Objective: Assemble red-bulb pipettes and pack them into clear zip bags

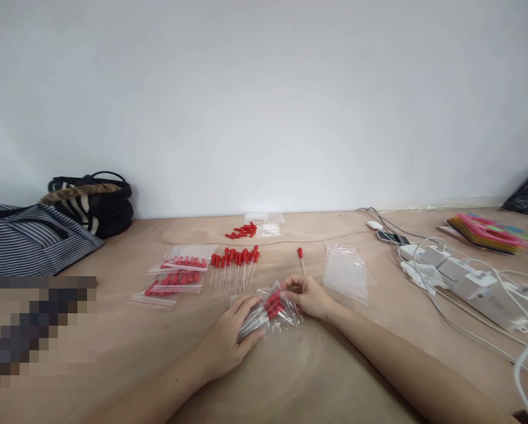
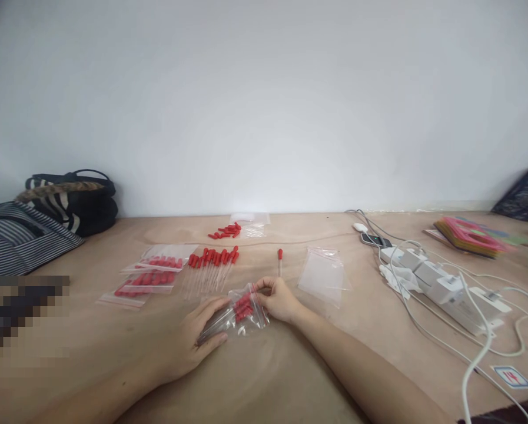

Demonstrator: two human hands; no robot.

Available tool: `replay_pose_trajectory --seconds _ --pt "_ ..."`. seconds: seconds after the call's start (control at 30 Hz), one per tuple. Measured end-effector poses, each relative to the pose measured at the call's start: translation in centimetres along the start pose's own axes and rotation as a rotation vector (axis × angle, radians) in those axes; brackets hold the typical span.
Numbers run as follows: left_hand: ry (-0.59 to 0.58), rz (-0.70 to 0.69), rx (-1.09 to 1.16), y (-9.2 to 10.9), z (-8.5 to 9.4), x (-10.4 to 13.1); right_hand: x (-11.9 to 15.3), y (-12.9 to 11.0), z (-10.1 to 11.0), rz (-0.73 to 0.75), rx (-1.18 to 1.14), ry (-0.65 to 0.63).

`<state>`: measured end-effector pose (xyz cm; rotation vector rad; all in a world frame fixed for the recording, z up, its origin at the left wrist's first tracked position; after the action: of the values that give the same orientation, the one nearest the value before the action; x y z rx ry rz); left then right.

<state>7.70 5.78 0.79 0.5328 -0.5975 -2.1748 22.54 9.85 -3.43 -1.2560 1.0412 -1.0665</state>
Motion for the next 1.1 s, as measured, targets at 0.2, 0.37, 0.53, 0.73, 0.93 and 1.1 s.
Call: replay_pose_trajectory --seconds 0.2,0.37,0.53,0.73,0.93,1.1 --pt "0.001 0.005 0.026 0.0 0.1 0.0 -1.4 -1.0 -0.4 0.139 -0.021 0.076" --pt "-0.008 -0.007 0.033 0.1 0.1 0.0 -1.8 -1.0 -0.3 0.171 0.019 0.096" --pt "-0.022 -0.013 0.025 0.5 0.3 -0.1 -2.0 -1.5 -1.3 0.155 0.055 -0.047" --pt "0.012 -0.03 -0.03 0.2 0.2 0.1 -2.1 -1.6 -1.1 0.133 -0.039 -0.043" --pt "0.037 -0.082 -0.076 0.2 -0.1 0.2 -2.4 -1.0 -0.4 0.115 0.037 -0.037" --pt "0.023 -0.109 -0.067 0.5 0.0 0.2 -2.4 -1.6 0.8 0.169 0.14 0.011"
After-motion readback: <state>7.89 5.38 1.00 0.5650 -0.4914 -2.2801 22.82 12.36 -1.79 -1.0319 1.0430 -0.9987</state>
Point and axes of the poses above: each hand's wrist, its own x-axis away from the middle knuckle, its own z-axis out of the back of the hand, y = z × x, the point moved 8 cm from there along -x, towards the middle knuckle, and after that the axes turned 7 degrees about z, right-handed, at the moved point
